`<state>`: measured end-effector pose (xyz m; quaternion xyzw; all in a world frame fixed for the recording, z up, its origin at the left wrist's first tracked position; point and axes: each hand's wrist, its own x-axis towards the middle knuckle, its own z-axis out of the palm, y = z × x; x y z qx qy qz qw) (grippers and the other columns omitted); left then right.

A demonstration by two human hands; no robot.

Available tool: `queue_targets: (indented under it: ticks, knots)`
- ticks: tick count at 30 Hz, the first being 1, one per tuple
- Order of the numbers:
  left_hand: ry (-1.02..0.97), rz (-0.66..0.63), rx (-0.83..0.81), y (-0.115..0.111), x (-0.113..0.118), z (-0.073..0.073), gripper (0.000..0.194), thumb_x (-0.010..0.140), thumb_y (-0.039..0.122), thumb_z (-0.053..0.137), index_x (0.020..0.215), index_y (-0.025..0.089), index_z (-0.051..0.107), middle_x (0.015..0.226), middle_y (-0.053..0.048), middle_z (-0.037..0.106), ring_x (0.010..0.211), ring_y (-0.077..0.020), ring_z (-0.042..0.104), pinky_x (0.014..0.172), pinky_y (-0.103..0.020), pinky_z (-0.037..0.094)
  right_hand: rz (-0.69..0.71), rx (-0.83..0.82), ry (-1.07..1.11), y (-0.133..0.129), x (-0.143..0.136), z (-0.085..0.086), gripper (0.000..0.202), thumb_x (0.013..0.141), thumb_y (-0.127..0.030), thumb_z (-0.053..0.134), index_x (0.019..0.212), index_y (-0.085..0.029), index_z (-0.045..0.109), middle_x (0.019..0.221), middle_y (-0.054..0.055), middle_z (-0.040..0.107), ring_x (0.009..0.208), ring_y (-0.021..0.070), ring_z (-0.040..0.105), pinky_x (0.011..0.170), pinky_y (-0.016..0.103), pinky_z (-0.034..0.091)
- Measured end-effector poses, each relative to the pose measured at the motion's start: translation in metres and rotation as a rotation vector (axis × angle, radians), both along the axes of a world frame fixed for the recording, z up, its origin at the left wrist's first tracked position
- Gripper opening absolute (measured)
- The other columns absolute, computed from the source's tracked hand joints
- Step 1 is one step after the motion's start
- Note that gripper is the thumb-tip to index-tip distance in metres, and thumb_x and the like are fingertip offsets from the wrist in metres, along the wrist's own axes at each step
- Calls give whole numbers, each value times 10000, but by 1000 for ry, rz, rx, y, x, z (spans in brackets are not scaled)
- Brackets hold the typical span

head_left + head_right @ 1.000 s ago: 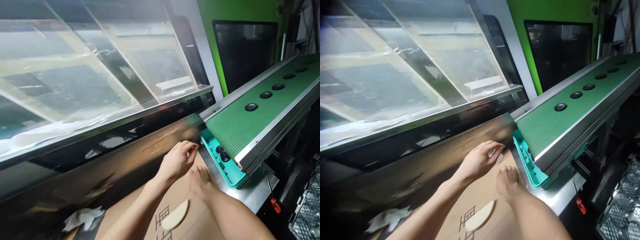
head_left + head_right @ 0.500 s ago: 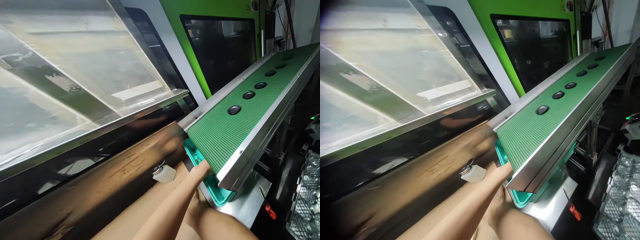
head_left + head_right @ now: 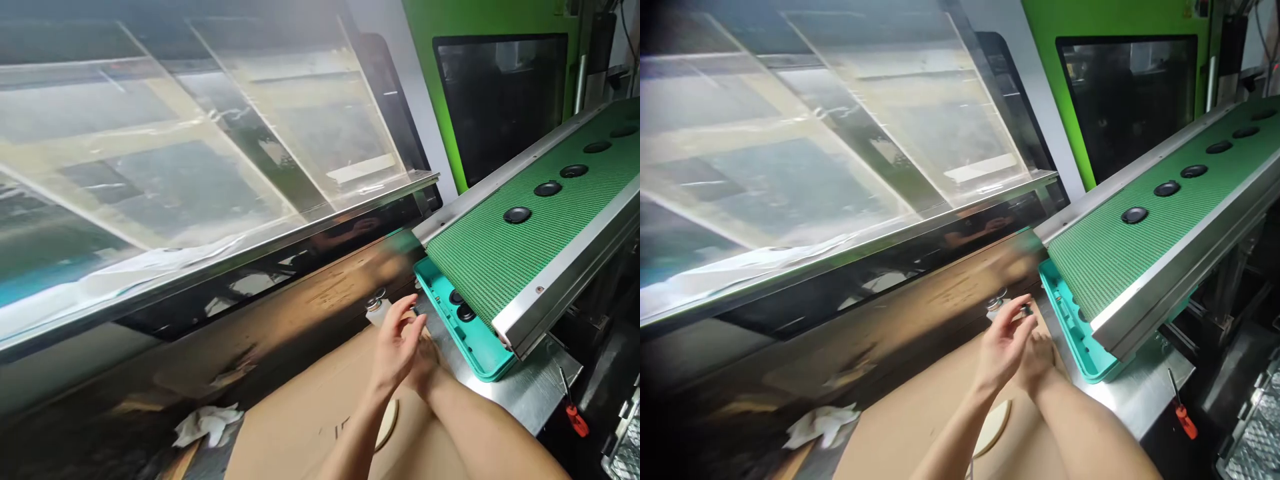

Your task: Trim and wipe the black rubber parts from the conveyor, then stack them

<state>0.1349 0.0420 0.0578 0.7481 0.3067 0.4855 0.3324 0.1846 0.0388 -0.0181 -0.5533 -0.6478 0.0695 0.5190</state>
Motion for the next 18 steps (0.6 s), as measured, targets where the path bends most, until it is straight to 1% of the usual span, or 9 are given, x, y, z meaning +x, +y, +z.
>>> queue_targets:
  ticks: [1, 3, 5, 7, 9, 11, 13, 15, 18]
  knots:
    - [-147, 80, -131, -4, -20, -4, 407, 823, 340, 743, 1207, 244, 649, 1233, -77, 637, 1058, -187, 617, 882, -307, 529, -18, -73, -47, -1, 0, -1, 623, 1095, -293, 212, 777, 29, 640, 717, 72, 682, 802, 145, 649, 934, 622, 445]
    - [-452, 189, -448, -10, -62, -12, 352, 787, 351, 787, 1089, 216, 666, 1032, -37, 669, 888, -141, 638, 757, -252, 551, -56, -277, -203, -6, 2, 1, 291, 989, -232, 489, 973, -69, 729, 965, 171, 711, 997, 259, 661, 956, 459, 499]
    - [-706, 227, -759, -14, -102, -24, 228, 805, 315, 774, 935, 177, 648, 849, -9, 644, 684, -98, 604, 542, -185, 502, -89, -443, -360, -11, 3, 8, 277, 979, -234, 482, 1098, -124, 707, 1102, 186, 670, 1086, 276, 608, 978, 441, 466]
    - [-890, 236, -963, -17, -134, -37, 151, 873, 245, 695, 810, 153, 594, 699, 17, 581, 509, -54, 502, 381, -128, 356, -120, -463, -429, -17, 2, 18, 289, 993, -271, 467, 1144, -151, 682, 1150, 181, 639, 1130, 286, 559, 992, 454, 422]
    - [-988, 244, -1034, -18, -155, -51, 174, 932, 186, 600, 766, 144, 569, 592, 48, 487, 406, -26, 379, 324, -114, 256, -86, -374, -450, -23, -1, 27, 302, 974, -347, 531, 1184, -173, 662, 1204, 166, 617, 1151, 294, 527, 997, 460, 396]
    - [-1004, 249, -1000, -16, -166, -61, 161, 959, 168, 546, 812, 133, 604, 578, 56, 463, 387, -26, 363, 325, -123, 278, 131, -284, -473, -31, -7, 32, 363, 929, -426, 607, 1232, -228, 647, 1208, 113, 624, 1127, 272, 536, 989, 425, 397]
    - [-985, 268, -929, -13, -171, -67, 115, 959, 160, 536, 929, 128, 643, 668, 27, 558, 450, -47, 479, 381, -144, 382, 450, -258, -521, -39, -11, 31, 415, 842, -464, 710, 1219, -298, 665, 1145, 52, 652, 1067, 241, 568, 948, 366, 418]
    - [-981, 278, -891, -9, -175, -69, 131, 963, 178, 528, 1012, 142, 644, 802, -14, 647, 596, -97, 621, 521, -210, 525, 630, -279, -569, -42, -13, 29, 403, 770, -428, 783, 1152, -324, 707, 1068, 25, 670, 1006, 223, 590, 901, 327, 431]
    - [-995, 233, -897, -6, -178, -70, 170, 984, 240, 495, 1079, 166, 615, 978, -77, 705, 808, -197, 715, 729, -378, 598, 531, -289, -550, -39, -14, 26, 326, 864, -375, 696, 1181, -298, 703, 1024, 48, 667, 973, 217, 590, 882, 328, 434]
